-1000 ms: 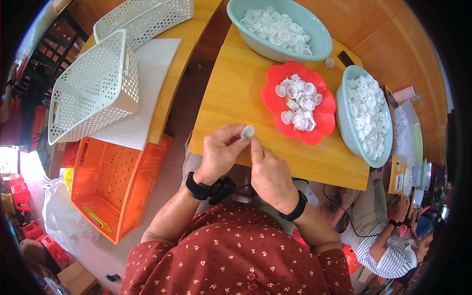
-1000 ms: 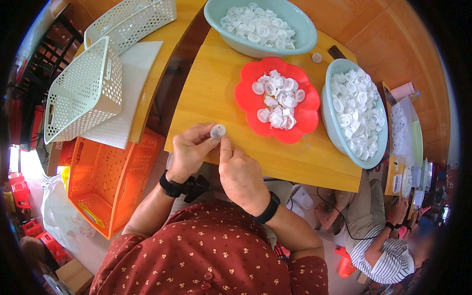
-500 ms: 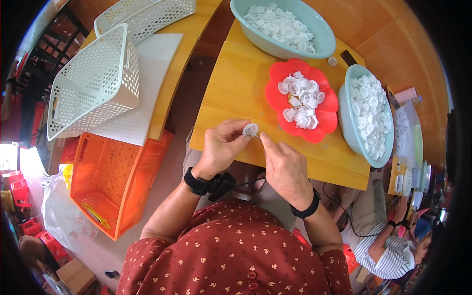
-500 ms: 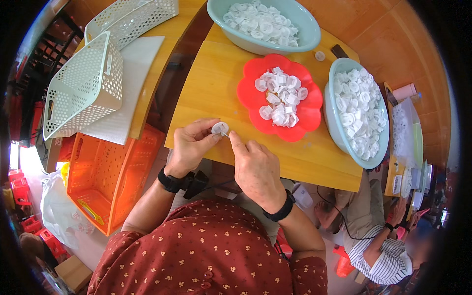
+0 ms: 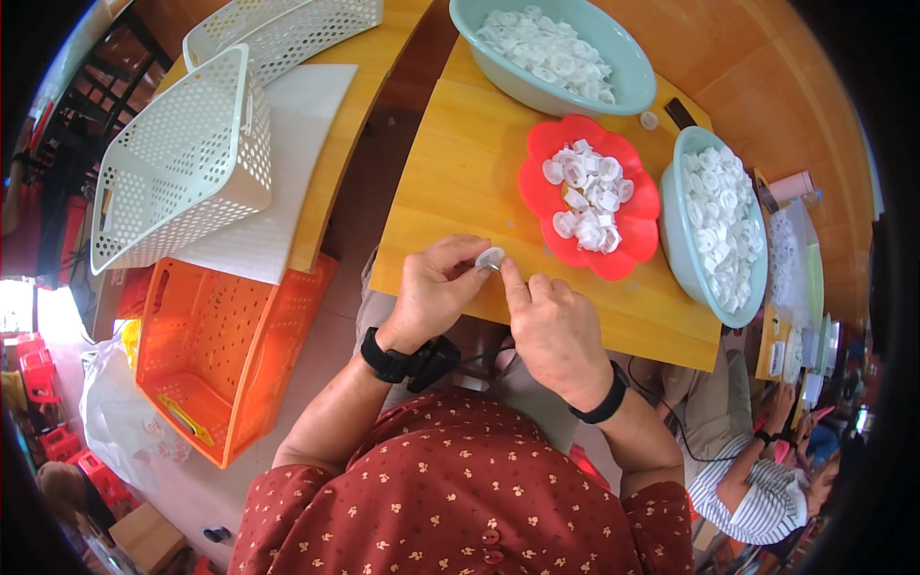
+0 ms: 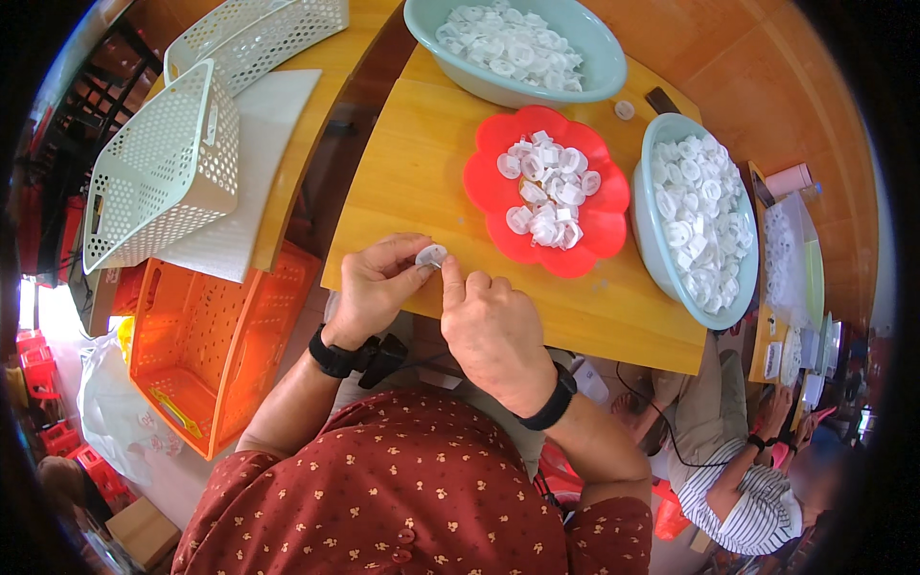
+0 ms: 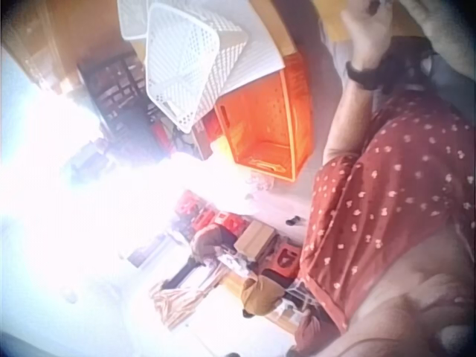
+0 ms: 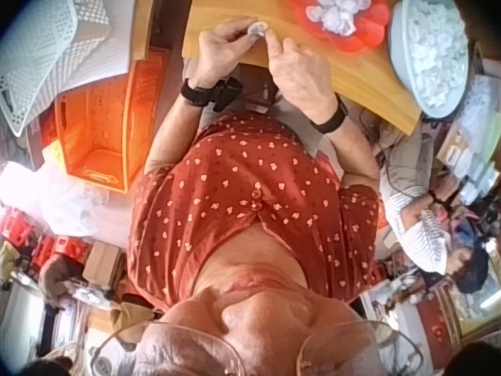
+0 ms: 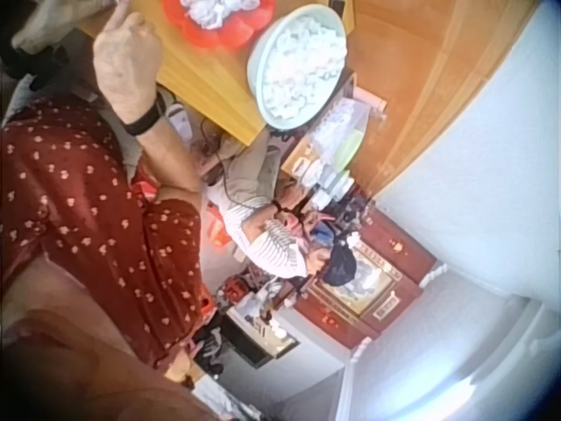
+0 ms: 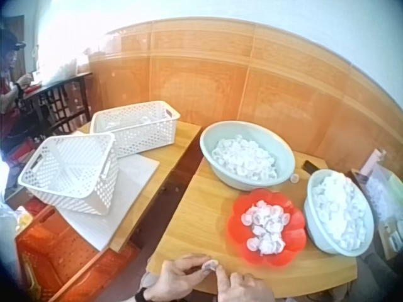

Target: Assembling small white plastic components using a small prying tool.

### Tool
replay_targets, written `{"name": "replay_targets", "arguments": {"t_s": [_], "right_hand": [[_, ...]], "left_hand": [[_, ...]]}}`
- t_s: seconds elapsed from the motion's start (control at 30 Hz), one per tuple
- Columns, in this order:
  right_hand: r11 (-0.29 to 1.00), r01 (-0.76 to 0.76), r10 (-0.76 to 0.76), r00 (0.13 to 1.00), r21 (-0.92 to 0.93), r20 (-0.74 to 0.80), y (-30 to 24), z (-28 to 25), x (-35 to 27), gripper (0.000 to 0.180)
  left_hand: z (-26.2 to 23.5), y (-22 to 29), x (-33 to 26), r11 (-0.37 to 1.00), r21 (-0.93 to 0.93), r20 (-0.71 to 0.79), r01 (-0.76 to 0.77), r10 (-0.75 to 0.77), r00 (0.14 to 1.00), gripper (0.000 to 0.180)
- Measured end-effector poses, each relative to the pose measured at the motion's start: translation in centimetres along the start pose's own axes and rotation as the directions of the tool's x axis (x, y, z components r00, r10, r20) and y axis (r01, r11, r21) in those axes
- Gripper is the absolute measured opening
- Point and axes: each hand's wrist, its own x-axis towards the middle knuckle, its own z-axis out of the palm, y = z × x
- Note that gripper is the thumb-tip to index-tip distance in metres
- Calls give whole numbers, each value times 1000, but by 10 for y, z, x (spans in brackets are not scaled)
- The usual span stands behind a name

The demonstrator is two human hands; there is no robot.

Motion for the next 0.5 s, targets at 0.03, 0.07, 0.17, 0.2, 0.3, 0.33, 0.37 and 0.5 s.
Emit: {"name": "replay_targets", "arguments": {"t_s": [0.03,0.07,0.17,0.2,0.3,0.33,0.37,0.5], "right_hand": [[998,34,-31,999,-61,39,-1,-2,2,49],[990,69,-60,995,-120,79,-2,-4,3,49],[978,117,-91,984,-170,151,-5,-11,5,48],[979,116,-91,984,-170,151,-6,-12,6,48],[983,92,-62,981,-161,182,-4,-13,8,47],[993,62,-46,985,-98,164,-3,-10,8,45],[999,34,-28,989,-35,147,-1,-8,8,44],[959,-115,103,993,257,62,5,-2,0,42]], "left_hand": [[-1,-1,0,1000,24,3,-13,13,1000,22],[-1,-3,0,998,48,6,-27,27,1000,22],[0,-6,0,995,90,13,-54,53,999,21],[1,-5,-1,995,90,14,-54,53,999,21],[2,-3,0,989,134,9,-67,67,998,22],[1,-4,0,995,102,12,-9,7,1000,24],[0,-5,0,996,70,17,51,-52,998,25],[-3,-2,1,983,-149,40,103,-98,994,28]]}}
